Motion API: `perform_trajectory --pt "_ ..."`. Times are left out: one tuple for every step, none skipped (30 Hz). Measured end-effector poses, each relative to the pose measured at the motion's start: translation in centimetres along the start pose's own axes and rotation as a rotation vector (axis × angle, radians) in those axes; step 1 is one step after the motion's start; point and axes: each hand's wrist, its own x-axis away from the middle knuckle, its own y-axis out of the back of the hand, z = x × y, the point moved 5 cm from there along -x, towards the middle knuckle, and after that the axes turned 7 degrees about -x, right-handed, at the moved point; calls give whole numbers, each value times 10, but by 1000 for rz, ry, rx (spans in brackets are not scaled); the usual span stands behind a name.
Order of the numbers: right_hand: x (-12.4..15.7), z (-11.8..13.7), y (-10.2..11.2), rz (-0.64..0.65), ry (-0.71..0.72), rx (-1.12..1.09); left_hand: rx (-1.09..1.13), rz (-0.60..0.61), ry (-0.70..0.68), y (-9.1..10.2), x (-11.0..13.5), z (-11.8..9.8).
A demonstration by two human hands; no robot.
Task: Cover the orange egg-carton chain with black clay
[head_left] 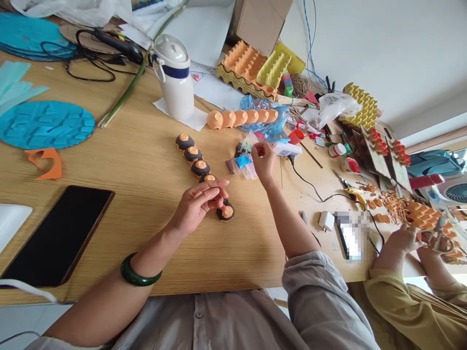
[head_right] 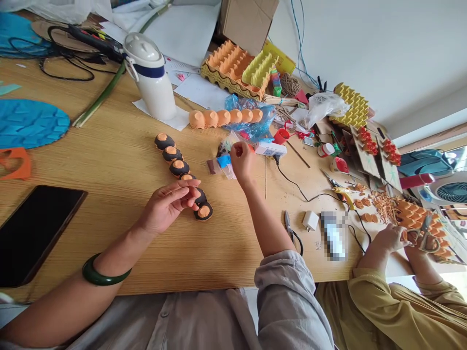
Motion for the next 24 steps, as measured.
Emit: perform_trajectory --pt "12 5 4 -14 42 -34 -23 -30 -24 0 -1 -1" --pt "28 13 8 -28 148 -107 -50 -66 -49 -1 -2 -2" --pt "45 21 12 -38 252 -155 -80 -104 -71 -3 -3 -3" --pt "64 28 16 -52 335 -170 -132 -137 -85 -6 -4 -4" --pt "83 33 18 -60 386 -178 -192 -154 -90 -11 -6 -4" --pt "99 37 19 -43 399 -184 -239 -163 -99 -16 -8 -4" --pt "114 40 18 -15 400 -220 -279 -162 -113 -20 -11 -3" --pt "125 41 18 3 381 -282 -311 -161 -128 -24 -14 -2" --pt "133 40 17 34 336 -354 -337 -162 -142 -27 -16 -1" --pt "138 38 15 63 266 -441 -354 -157 -149 -28 -19 1" --pt "141 34 13 91 173 -532 -364 -155 -150 -28 -21 3" --pt "142 29 10 120 74 -618 -365 -157 -146 -28 -22 6" --pt "142 24 8 147 -20 -696 -363 -158 -138 -26 -24 9" --pt "142 20 6 169 -100 -758 -363 -159 -129 -25 -24 11" --pt "141 17 5 187 -156 -804 -369 -159 -123 -23 -25 13" --pt "141 15 5 196 -191 -835 -383 -160 -120 -22 -25 14" --pt "141 14 5 200 -210 -854 -403 -162 -121 -22 -26 14" --pt "141 13 6 201 -221 -864 -426 -166 -123 -22 -25 13" --pt "141 13 7 201 -227 -868 -447 -170 -124 -22 -25 13" --pt "142 13 8 199 -229 -871 -463 -171 -124 -24 -25 11" --pt "142 13 9 191 -225 -876 -475 -167 -125 -26 -25 10" --pt "143 14 10 179 -216 -883 -484 -155 -127 -29 -25 9" --pt "143 14 11 163 -205 -891 -492 -139 -129 -32 -25 8" --pt "143 14 12 145 -194 -898 -498 -125 -133 -34 -25 7"
